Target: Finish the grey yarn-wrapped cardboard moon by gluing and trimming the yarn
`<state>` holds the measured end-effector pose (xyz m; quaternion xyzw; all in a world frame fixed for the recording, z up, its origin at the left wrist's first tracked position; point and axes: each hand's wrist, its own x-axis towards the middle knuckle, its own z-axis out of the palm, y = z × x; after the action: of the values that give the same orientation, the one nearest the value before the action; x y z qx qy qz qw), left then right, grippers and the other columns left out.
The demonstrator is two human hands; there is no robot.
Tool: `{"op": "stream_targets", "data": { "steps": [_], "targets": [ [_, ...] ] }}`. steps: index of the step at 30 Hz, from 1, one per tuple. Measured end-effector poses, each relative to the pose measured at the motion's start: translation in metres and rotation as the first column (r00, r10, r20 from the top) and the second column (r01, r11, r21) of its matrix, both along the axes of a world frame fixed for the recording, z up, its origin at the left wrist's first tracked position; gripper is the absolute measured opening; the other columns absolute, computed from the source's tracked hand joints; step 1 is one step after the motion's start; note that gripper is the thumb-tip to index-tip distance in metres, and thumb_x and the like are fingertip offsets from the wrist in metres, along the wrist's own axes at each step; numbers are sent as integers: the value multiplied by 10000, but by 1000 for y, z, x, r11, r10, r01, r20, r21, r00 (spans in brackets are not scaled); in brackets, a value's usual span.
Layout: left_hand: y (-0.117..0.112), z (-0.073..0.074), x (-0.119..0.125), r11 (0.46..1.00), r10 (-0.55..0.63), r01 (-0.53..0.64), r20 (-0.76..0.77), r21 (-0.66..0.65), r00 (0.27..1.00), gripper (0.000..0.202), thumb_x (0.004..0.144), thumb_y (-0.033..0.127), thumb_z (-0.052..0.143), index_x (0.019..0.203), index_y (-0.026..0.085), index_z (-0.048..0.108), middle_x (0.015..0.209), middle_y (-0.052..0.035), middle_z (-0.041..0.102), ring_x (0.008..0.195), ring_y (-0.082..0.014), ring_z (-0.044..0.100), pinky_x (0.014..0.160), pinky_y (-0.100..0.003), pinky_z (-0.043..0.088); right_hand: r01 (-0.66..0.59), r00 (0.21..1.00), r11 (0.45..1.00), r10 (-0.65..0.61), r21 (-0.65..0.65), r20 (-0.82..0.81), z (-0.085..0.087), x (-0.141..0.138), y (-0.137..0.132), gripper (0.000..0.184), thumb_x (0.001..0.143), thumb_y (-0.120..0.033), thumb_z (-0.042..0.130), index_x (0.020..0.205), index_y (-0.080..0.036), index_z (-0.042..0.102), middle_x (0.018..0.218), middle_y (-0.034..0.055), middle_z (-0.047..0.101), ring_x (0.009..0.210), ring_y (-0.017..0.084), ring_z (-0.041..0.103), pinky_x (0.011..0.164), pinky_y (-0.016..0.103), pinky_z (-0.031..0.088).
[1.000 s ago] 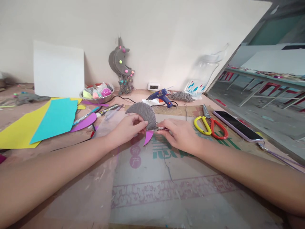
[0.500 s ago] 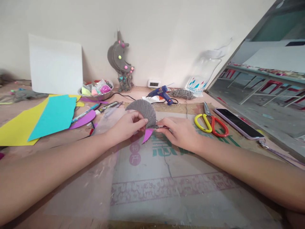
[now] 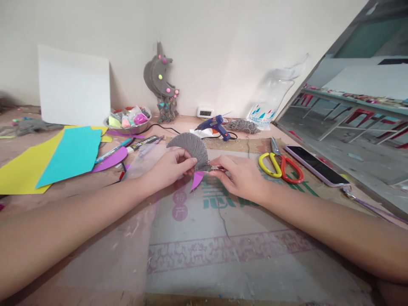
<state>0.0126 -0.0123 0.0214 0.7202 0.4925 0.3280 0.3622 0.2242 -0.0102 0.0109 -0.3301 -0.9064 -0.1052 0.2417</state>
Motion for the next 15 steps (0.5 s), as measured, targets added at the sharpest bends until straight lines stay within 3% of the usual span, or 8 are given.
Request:
{"op": "stream_targets", "data": {
  "steps": [15],
  "targets": [
    [2,-1,-1,1000,-11,12,-24,24,1000,276,817,362,475,624,181,555,623,-1,614,604,-130,570,570,-248,448,14,996,1000,-12,-24,84,-3,-1,2,238,918,-366,413,946,-171,547,814,27,654,698,145,579,569,255,337]
  ]
}}
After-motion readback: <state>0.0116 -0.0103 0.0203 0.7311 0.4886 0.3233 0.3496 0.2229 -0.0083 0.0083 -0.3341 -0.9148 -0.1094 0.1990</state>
